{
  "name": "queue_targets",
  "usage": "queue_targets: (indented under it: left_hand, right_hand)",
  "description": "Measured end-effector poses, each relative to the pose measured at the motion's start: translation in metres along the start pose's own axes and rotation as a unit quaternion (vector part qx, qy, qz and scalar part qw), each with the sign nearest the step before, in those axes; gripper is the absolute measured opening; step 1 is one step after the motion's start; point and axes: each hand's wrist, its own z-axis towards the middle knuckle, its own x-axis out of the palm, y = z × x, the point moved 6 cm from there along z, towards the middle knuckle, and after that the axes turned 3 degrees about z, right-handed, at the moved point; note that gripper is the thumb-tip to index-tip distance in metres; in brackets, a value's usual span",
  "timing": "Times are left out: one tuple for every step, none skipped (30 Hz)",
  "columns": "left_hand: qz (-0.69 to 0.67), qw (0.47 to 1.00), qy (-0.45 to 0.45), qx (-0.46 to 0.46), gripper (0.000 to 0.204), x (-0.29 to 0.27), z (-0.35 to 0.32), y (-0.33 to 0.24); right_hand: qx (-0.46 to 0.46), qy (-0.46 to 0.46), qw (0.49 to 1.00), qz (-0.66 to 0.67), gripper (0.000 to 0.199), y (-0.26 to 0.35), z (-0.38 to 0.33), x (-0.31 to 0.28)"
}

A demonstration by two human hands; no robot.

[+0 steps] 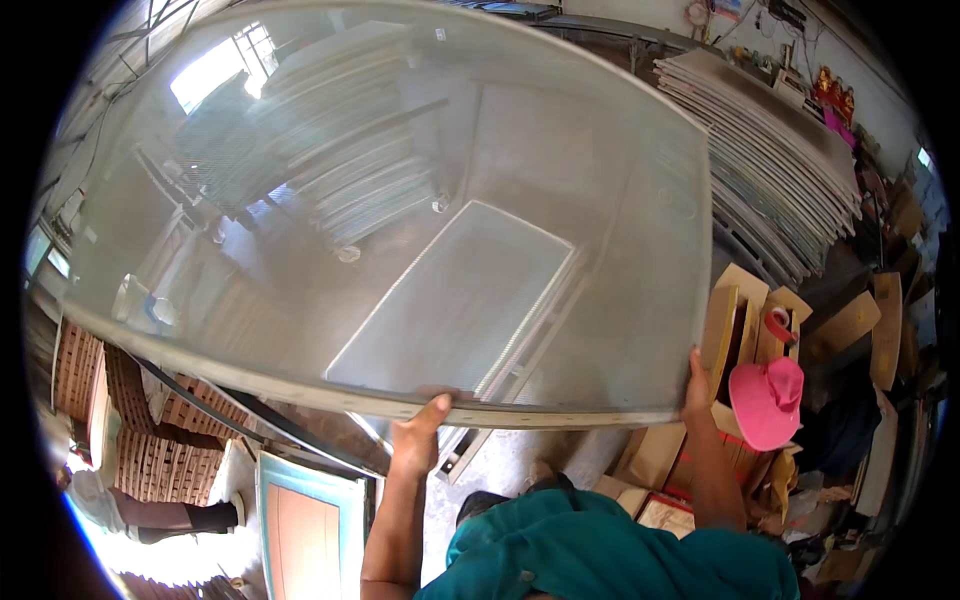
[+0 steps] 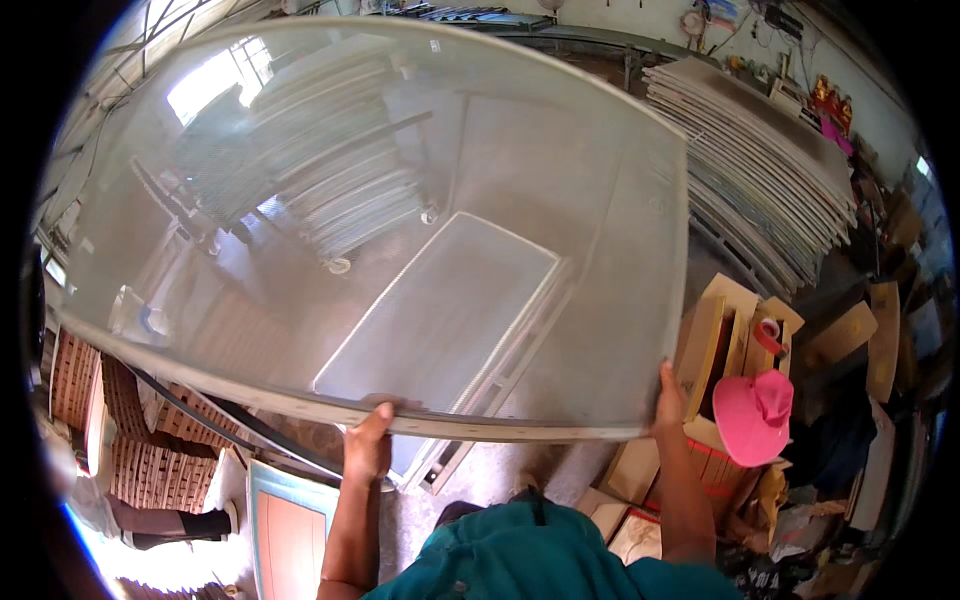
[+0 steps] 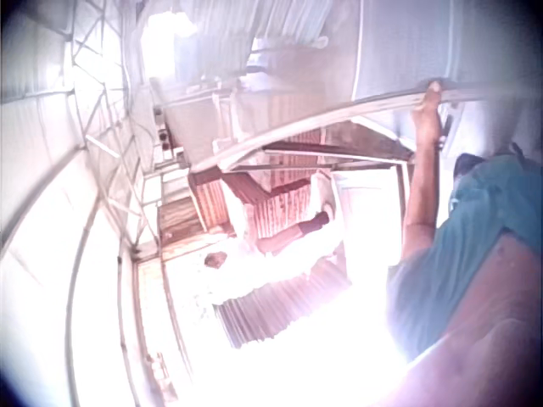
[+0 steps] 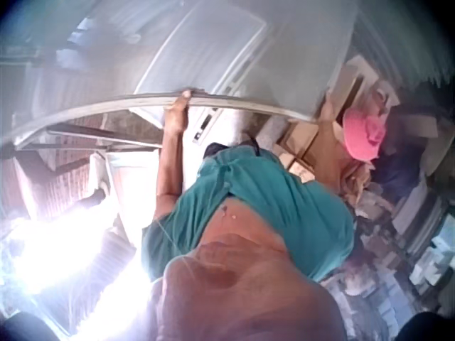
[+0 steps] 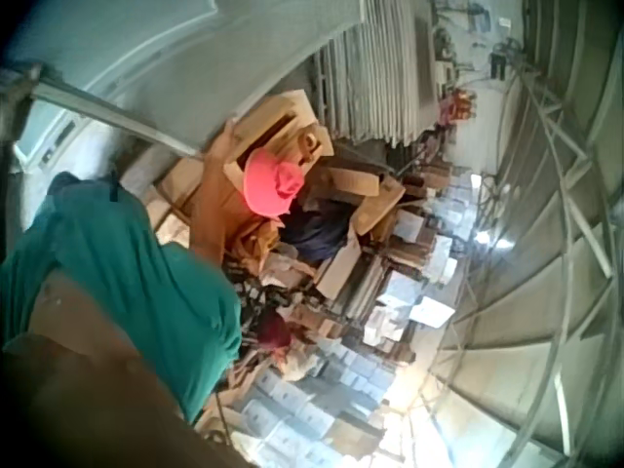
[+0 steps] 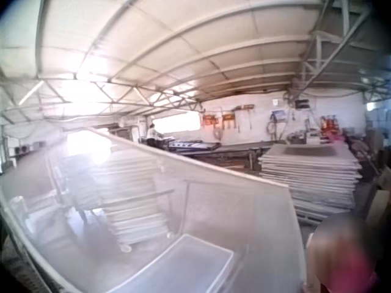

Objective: The person moves from an outdoor area into a workshop and begins assembling window screens. They pick up large rectangular frames and mesh panels, place them on a workbench, and insert cardboard strips into the frame grooves. The person works alongside another individual, handling the components one by one.

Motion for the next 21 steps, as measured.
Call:
queue_targets:
  left_hand:
    - [0.007,0.999,0.026,-0.019,0.044,0.009,0.019,0.015]
    - [-0.002,0.997,0.048,-0.067,0.043,0.018,0.038,0.034]
    - [-0.010,0.991,0.062,-0.118,0.043,0.023,0.052,0.054]
    - [-0.033,0.985,0.058,-0.161,0.043,0.026,0.064,0.076]
    - [-0.061,0.975,0.060,-0.204,0.043,0.030,0.078,0.100]
    - [-0.101,0.963,0.053,-0.246,0.043,0.031,0.090,0.124]
    - [-0.159,0.944,0.068,-0.283,0.040,0.036,0.101,0.148]
    - [-0.196,0.927,0.039,-0.316,0.040,0.035,0.112,0.176]
    - [-0.234,0.910,0.007,-0.344,0.040,0.032,0.120,0.199]
    - [-0.253,0.894,-0.004,-0.369,0.039,0.035,0.129,0.214]
    - [-0.273,0.878,-0.011,-0.393,0.038,0.041,0.139,0.227]
    - [-0.293,0.864,-0.030,-0.409,0.038,0.043,0.148,0.238]
    - [-0.328,0.853,-0.024,-0.406,0.038,0.045,0.154,0.259]
    - [-0.365,0.840,-0.016,-0.400,0.039,0.047,0.161,0.284]
    - [-0.403,0.830,-0.004,-0.385,0.039,0.051,0.184,0.294]
    - [-0.431,0.801,-0.030,-0.415,0.039,0.060,0.195,0.300]
    - [-0.462,0.780,-0.039,-0.420,0.040,0.068,0.199,0.306]
    - [-0.494,0.758,-0.048,-0.423,0.041,0.078,0.203,0.311]
    - [-0.517,0.743,-0.051,-0.421,0.042,0.080,0.218,0.305]
    - [-0.511,0.750,-0.080,-0.411,0.042,0.081,0.228,0.299]
    - [-0.540,0.730,-0.096,-0.407,0.040,0.080,0.232,0.303]
  right_hand:
    - [0.001,-0.010,1.000,-0.026,0.068,0.008,0.007,-0.013]
    - [-0.005,-0.049,0.997,-0.061,0.068,0.017,0.017,-0.032]
    - [-0.006,-0.084,0.992,-0.099,0.068,0.023,0.026,-0.044]
    - [-0.024,-0.113,0.989,-0.097,0.058,0.035,0.027,-0.041]
    - [-0.048,-0.146,0.983,-0.096,0.049,0.050,0.026,-0.039]
    - [-0.069,-0.131,0.981,-0.124,0.046,0.048,0.052,-0.070]
    - [-0.090,-0.116,0.978,-0.150,0.044,0.048,0.081,-0.100]
    - [-0.119,-0.112,0.970,-0.180,0.043,0.060,0.090,-0.084]
    - [-0.147,-0.101,0.961,-0.209,0.043,0.082,0.087,-0.053]
    - [-0.180,-0.096,0.949,-0.238,0.043,0.107,0.084,-0.028]
    - [-0.194,-0.085,0.929,-0.305,0.043,0.128,0.089,-0.008]
    - [-0.209,-0.067,0.903,-0.369,0.042,0.146,0.099,0.016]
    - [-0.226,-0.050,0.872,-0.432,0.041,0.160,0.111,0.037]
    - [-0.279,-0.070,0.814,-0.504,0.043,0.177,0.124,0.058]
    - [-0.278,-0.042,0.824,-0.491,0.043,0.185,0.153,0.077]
    - [-0.267,-0.019,0.828,-0.492,0.043,0.194,0.177,0.085]
    - [-0.249,0.010,0.834,-0.493,0.044,0.198,0.197,0.104]
    - [-0.248,0.032,0.830,-0.499,0.046,0.209,0.215,0.130]
    - [-0.259,0.042,0.811,-0.524,0.046,0.212,0.231,0.159]
    - [-0.271,0.053,0.790,-0.548,0.046,0.215,0.245,0.188]
    - [-0.275,0.065,0.765,-0.578,0.045,0.216,0.255,0.213]
